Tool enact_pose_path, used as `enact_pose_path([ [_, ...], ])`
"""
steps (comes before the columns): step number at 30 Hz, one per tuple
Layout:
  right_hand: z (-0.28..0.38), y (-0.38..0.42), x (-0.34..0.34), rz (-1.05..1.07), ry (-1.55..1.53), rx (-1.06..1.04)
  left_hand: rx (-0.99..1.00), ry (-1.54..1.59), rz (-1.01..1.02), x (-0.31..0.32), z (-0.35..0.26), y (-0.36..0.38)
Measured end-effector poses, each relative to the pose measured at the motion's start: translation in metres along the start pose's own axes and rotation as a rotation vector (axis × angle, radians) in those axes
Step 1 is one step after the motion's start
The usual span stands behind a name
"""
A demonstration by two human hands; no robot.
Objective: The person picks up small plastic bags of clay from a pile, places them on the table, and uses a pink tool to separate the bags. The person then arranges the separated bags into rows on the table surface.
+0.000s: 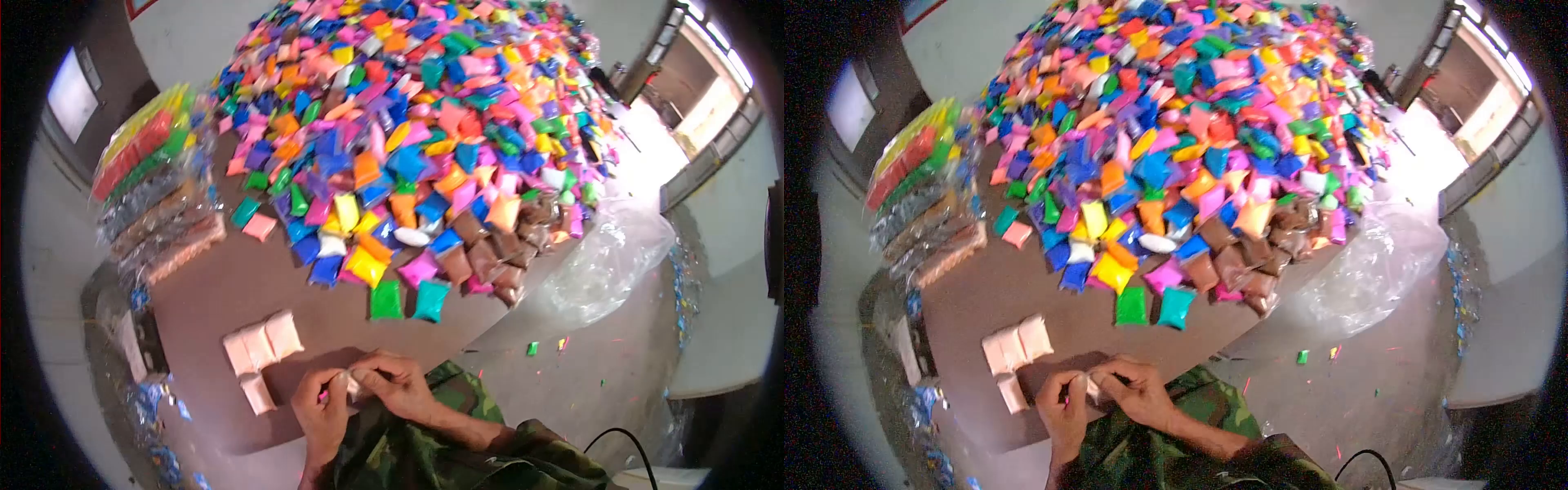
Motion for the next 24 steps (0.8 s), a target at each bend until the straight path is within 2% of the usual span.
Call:
enact_pose_path([
  [4,0.003,-0.003,-0.003,-0.014,-0.077,0.004,-0.131,0.221,-0.043,0.005,-0.012,-0.002],
  [7,-0.002,-0.005,-0.006,-0.095,-0.026,-0.122,-0.226,0.168,0.202,0.017,0.017,0.006],
  [10,-0.004,0.000,-0.007,-0.140,-0.179,0.093,-0.182,0.079,0.210,0.016,0.017,0.008],
  [13,-0.006,0.003,-0.006,-0.130,-0.282,0.150,-0.195,0.119,0.211,0.016,0.021,0.009],
  [16,0.001,0.000,-0.006,-0.176,-0.169,0.093,-0.240,0.202,0.222,0.017,0.004,0.011],
  [19,-0.016,0.000,-0.015,-0.202,-0.285,0.232,-0.298,0.261,0.235,0.023,0.003,0.013],
  [21,-0.020,-0.001,-0.021,-0.303,-0.284,0.165,-0.402,0.290,0.264,0.024,0.024,0.021],
  [24,-0.013,-0.004,-0.022,-0.318,-0.402,0.136,-0.400,0.191,0.270,0.018,0.026,0.025],
])
Point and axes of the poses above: each hand's wrist, its own y-axis away from the middle knuckle, its own x-axis out of the palm, z = x × y, the point moved 6 cm from there along -y, towards the middle knuckle, and after that the axes turned 5 degrees about -x, right-handed, at the moved point
